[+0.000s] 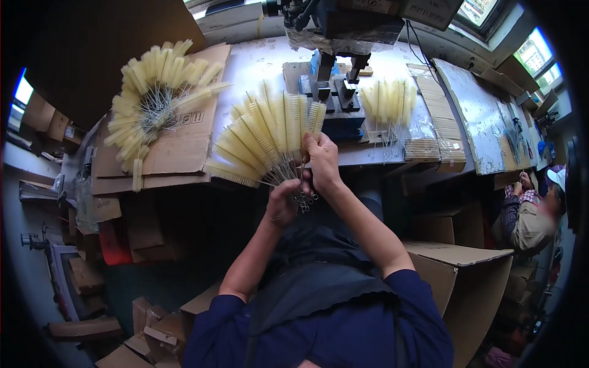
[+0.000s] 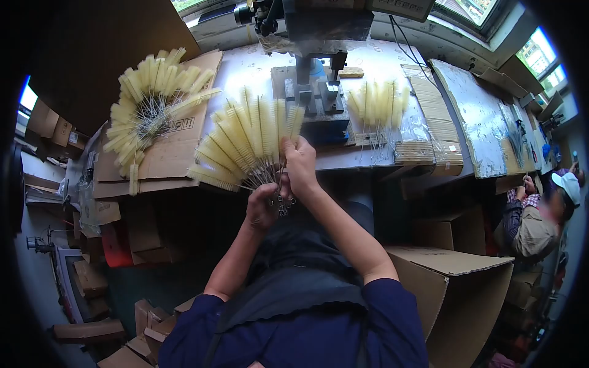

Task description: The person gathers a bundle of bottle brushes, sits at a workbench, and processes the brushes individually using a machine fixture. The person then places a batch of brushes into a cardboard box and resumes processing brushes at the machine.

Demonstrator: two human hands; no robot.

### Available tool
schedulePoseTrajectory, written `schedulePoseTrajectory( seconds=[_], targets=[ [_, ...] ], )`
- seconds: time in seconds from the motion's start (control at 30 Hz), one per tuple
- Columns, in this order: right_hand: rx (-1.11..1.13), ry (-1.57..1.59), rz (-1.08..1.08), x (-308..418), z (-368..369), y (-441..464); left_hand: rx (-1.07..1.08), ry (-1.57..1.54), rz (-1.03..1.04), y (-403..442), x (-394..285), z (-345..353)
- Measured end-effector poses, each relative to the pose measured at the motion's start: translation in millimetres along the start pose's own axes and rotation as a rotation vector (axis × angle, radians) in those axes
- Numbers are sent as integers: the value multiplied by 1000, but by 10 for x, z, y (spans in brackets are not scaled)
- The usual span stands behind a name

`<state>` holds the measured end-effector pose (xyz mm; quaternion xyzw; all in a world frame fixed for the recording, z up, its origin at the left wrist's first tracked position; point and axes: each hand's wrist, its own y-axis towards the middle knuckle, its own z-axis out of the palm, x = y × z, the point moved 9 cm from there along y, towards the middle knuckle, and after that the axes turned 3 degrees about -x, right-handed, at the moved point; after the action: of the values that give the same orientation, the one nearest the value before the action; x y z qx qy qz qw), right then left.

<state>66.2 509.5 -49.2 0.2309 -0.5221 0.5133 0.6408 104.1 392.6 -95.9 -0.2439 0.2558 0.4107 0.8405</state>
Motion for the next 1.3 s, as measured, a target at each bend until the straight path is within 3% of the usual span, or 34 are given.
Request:
schedulePoseTrajectory(
  seconds=[0.1,0.27,0.4,0.63,0.8,0.9,0.93,1.3],
  targets=[
    [-172,125,-170,155,-165,79,-77,-35,33,-39,-39,213],
    [-110,232,-116,158,-222,171,-107,-16,-11,3,60,86],
    [-207,486,-171,350,-454,144,-93,-106,82,-11,-159,328],
    [-279,603,-268,601,-789,138,-118,-167,150,78,-265,388],
    [-198,538,-215,665,-939,212,-130,-85,272,140,-614,120],
    [79,356,115,545,-570,301,-288,-15,289,250,-797,-129],
    [147,391,131,514,-439,324,-292,9,332,333,-837,-224],
    [181,325,314,365,-197,777,-426,207,369,802,-700,-656]
  ],
)
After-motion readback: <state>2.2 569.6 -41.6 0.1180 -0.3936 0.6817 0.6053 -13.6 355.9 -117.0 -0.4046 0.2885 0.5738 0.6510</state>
